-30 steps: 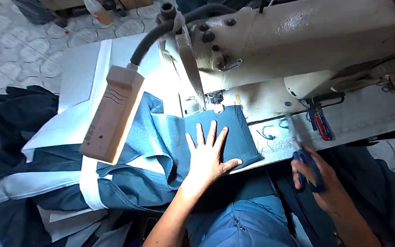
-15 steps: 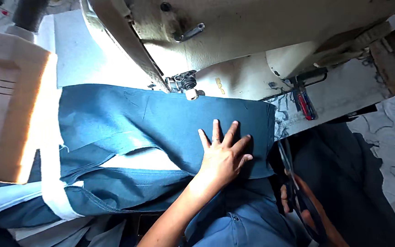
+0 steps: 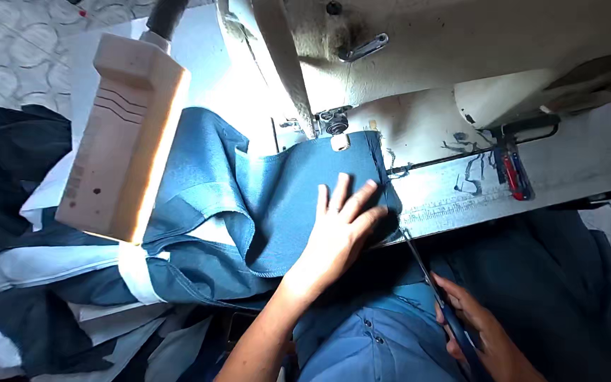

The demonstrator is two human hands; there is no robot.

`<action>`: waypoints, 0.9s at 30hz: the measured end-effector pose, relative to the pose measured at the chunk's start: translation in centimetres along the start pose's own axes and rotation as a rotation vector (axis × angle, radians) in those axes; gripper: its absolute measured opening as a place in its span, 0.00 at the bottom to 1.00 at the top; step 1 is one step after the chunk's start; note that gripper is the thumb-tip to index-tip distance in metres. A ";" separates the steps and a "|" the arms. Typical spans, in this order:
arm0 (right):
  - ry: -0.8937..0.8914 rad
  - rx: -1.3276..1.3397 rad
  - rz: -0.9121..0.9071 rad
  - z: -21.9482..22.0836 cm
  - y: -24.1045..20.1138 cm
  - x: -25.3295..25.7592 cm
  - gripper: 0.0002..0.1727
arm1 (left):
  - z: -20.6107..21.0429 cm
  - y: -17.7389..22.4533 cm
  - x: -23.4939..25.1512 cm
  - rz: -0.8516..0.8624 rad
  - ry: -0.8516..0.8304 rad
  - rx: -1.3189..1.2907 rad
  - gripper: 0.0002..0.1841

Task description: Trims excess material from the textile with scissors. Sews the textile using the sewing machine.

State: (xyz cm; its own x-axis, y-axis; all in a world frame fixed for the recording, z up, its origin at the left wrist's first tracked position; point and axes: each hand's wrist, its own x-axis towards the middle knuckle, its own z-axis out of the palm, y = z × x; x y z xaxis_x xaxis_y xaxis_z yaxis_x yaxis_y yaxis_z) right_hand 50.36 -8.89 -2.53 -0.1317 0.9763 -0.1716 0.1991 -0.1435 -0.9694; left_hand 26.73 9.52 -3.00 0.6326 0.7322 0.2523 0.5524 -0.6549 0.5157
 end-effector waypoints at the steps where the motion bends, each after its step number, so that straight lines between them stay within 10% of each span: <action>1: 0.002 -0.001 0.010 -0.3 0.0 -0.3 0.51 | 0.2 0.0 0.3 0.060 -0.038 -0.045 0.11; 13: 0.068 0.068 0.070 0.0 1.1 -2.8 0.52 | 2.9 2.1 0.7 -0.063 -0.192 0.186 0.42; 27: 0.130 0.070 0.037 1.5 0.6 2.0 0.40 | 3.4 2.0 0.4 -0.057 -0.149 0.236 0.50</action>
State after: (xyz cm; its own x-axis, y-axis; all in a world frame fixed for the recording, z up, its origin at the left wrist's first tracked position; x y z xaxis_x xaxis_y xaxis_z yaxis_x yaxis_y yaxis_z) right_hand 48.73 -7.23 -3.73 0.0027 0.9822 -0.1876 0.1327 -0.1863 -0.9735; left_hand 29.93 7.86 -4.63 0.6602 0.7449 0.0963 0.6893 -0.6518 0.3163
